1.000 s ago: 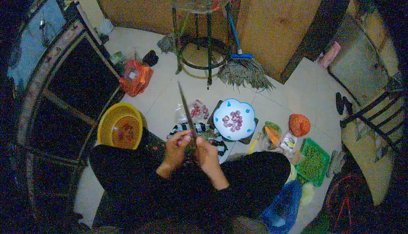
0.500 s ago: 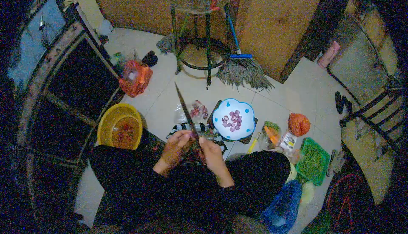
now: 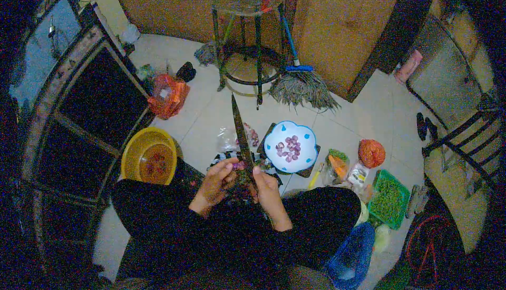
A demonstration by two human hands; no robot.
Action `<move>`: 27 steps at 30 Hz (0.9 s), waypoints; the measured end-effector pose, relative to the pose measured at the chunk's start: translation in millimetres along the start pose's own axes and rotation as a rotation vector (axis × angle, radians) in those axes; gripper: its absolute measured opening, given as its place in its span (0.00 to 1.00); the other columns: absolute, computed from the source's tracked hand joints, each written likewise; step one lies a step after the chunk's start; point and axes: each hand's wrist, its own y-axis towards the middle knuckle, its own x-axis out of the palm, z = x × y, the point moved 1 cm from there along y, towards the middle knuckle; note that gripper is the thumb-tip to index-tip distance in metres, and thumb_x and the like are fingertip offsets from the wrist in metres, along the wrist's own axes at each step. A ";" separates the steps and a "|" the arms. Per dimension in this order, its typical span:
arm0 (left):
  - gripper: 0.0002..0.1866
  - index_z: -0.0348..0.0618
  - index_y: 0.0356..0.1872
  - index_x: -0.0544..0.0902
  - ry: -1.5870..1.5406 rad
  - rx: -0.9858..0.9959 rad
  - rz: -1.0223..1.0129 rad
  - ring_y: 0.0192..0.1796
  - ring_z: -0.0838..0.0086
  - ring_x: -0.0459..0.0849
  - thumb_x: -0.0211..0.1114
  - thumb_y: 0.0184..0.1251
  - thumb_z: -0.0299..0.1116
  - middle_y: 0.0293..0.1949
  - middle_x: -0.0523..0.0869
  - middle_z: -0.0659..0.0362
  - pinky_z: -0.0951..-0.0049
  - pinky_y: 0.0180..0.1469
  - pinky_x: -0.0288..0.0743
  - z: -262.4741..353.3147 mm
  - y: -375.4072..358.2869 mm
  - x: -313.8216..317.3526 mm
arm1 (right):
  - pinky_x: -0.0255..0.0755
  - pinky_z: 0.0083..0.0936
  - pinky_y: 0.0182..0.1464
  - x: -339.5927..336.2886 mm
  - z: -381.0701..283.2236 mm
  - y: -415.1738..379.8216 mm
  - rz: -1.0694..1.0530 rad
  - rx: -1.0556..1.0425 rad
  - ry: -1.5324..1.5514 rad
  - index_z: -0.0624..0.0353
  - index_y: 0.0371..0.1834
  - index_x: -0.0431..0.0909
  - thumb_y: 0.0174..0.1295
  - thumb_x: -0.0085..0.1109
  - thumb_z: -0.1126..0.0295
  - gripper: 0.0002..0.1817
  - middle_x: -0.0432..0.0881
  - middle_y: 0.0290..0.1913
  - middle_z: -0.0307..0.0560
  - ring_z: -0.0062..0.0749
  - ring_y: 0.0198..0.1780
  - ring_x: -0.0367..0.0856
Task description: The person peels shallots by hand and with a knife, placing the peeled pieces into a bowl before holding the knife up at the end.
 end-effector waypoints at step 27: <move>0.16 0.39 0.43 0.76 0.069 -0.181 0.116 0.19 0.83 0.67 0.54 0.66 0.43 0.28 0.80 0.64 0.84 0.22 0.61 -81.2 111.9 37.6 | 0.53 0.19 0.12 -61.6 -21.4 -3.5 0.379 -0.080 0.051 0.55 0.15 0.63 0.65 0.39 0.44 0.29 0.61 0.09 0.36 0.22 0.09 0.58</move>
